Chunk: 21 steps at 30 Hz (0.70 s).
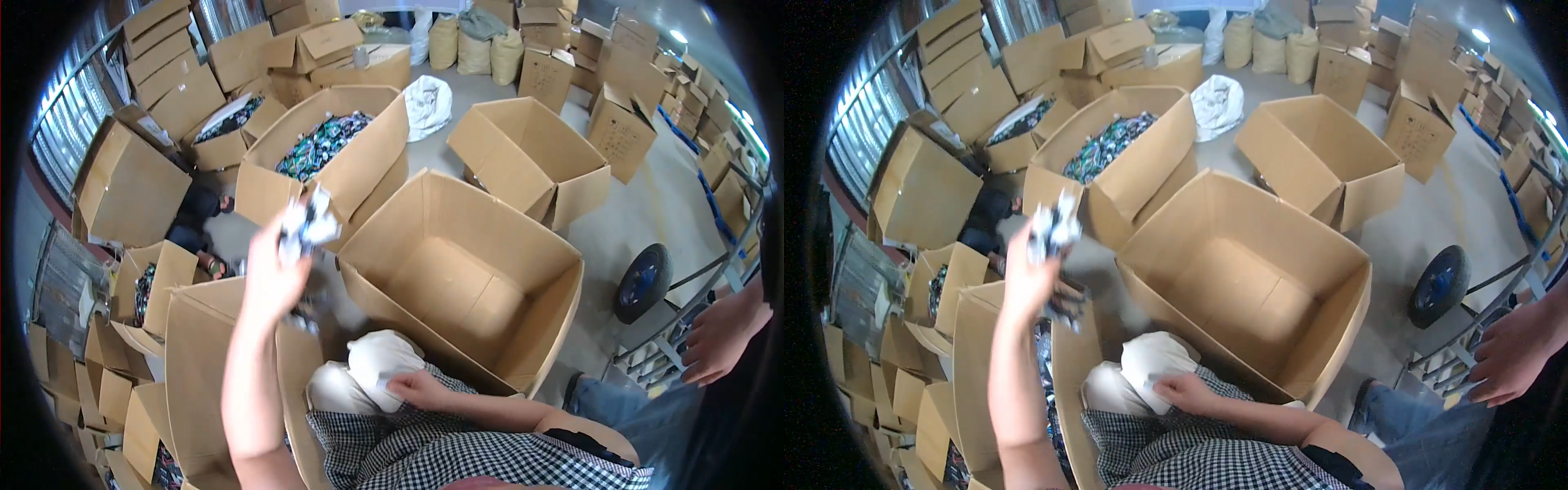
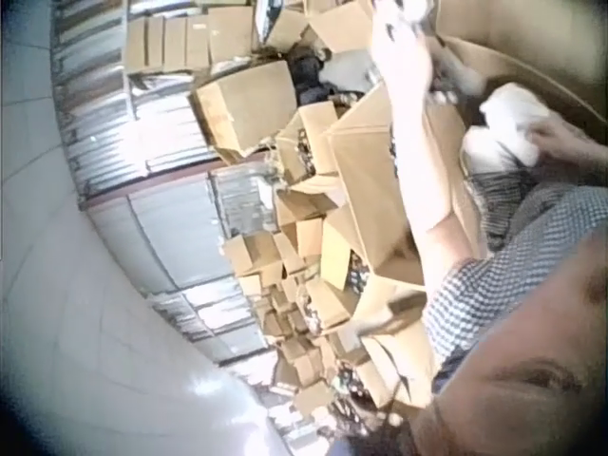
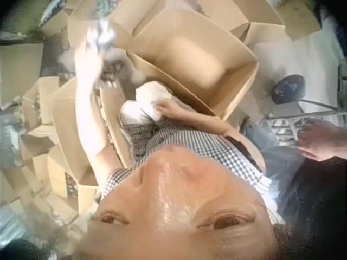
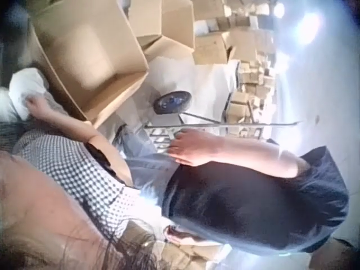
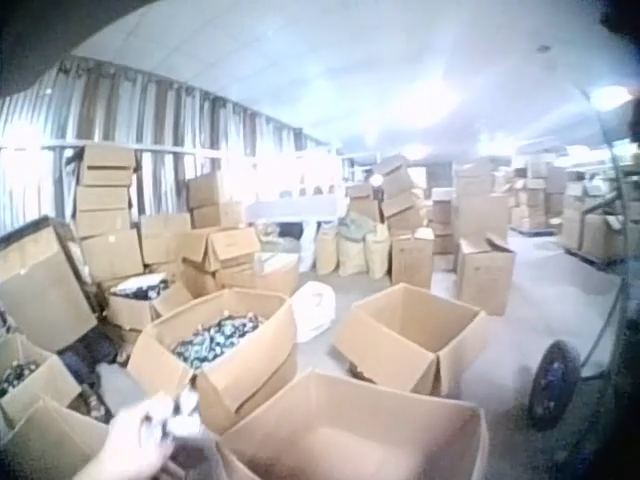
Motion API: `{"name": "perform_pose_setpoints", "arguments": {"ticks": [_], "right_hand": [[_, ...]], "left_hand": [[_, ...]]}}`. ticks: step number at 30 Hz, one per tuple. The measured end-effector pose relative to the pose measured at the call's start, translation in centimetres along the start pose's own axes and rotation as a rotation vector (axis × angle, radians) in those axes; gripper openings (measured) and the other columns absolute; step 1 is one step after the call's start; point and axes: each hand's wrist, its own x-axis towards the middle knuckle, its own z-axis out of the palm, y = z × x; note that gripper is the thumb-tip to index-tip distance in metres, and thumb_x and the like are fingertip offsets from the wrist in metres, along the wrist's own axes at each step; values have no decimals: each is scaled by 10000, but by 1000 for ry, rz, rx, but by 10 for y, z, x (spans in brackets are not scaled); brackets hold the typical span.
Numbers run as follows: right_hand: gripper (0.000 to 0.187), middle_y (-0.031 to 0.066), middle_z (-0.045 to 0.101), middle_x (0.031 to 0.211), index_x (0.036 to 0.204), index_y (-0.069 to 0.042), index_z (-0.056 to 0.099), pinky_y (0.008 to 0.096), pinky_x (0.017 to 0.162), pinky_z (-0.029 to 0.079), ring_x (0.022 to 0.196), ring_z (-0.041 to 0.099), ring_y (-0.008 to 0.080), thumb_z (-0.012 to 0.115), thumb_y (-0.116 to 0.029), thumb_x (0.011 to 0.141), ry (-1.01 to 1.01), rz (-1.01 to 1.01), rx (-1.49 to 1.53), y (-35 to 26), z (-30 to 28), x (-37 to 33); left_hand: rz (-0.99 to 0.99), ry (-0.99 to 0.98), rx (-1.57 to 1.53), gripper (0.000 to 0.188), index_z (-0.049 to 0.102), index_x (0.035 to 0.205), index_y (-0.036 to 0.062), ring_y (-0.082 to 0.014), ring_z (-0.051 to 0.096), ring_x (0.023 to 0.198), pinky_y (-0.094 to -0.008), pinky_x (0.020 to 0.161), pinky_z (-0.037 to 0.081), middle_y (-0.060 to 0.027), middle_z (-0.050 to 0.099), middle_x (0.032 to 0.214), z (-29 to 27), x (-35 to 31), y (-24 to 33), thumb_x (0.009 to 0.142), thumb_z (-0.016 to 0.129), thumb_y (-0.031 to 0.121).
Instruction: The person sorts wire harnesses and electronic display modules by hand, checking them one by one.
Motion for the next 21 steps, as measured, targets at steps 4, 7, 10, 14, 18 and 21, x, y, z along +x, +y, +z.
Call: {"name": "perform_pose_setpoints", "arguments": {"ticks": [4,7,10,14,18,21], "right_hand": [[227,160,627,729,852,-99,650,406,577,491,652,623,327,567,-304,902,74,-224,-373,-7,13,2],[255,114,654,766,795,-112,631,448,575,501,687,638,336,545,-328,899,63,-230,-464,-14,11,1],[237,111,647,742,792,-108,620,435,554,496,678,638,323,549,-307,900,63,-226,-527,-14,6,0],[210,94,631,699,771,-102,585,417,506,479,640,634,298,573,-277,888,142,-289,-538,-9,-4,-3],[218,82,615,669,736,-97,546,409,471,461,598,623,286,586,-257,880,208,-331,-546,0,-11,-4],[229,78,604,651,721,-98,533,406,464,457,580,616,282,586,-255,879,227,-337,-527,2,-15,-3]], "left_hand": [[164,41,135,731,360,1432,129,-341,546,1177,-357,969,432,-211,569,1258,5,129,13,761,640,44],[-23,-95,117,788,312,1458,136,-275,632,1020,-345,882,487,-188,632,1142,10,177,-1,757,670,94],[86,-39,80,773,328,1454,132,-225,670,836,-323,790,511,-130,683,953,31,194,-22,762,668,77],[-87,-200,-154,727,267,1479,129,-122,629,633,-279,613,518,-80,668,837,66,195,-27,843,613,62],[-118,-314,-76,756,217,1492,117,-126,623,610,-279,571,496,-68,667,740,87,200,-36,848,612,80],[-108,-320,-89,756,216,1489,103,-129,627,621,-280,596,495,-65,672,745,101,206,-43,846,613,85]]}}
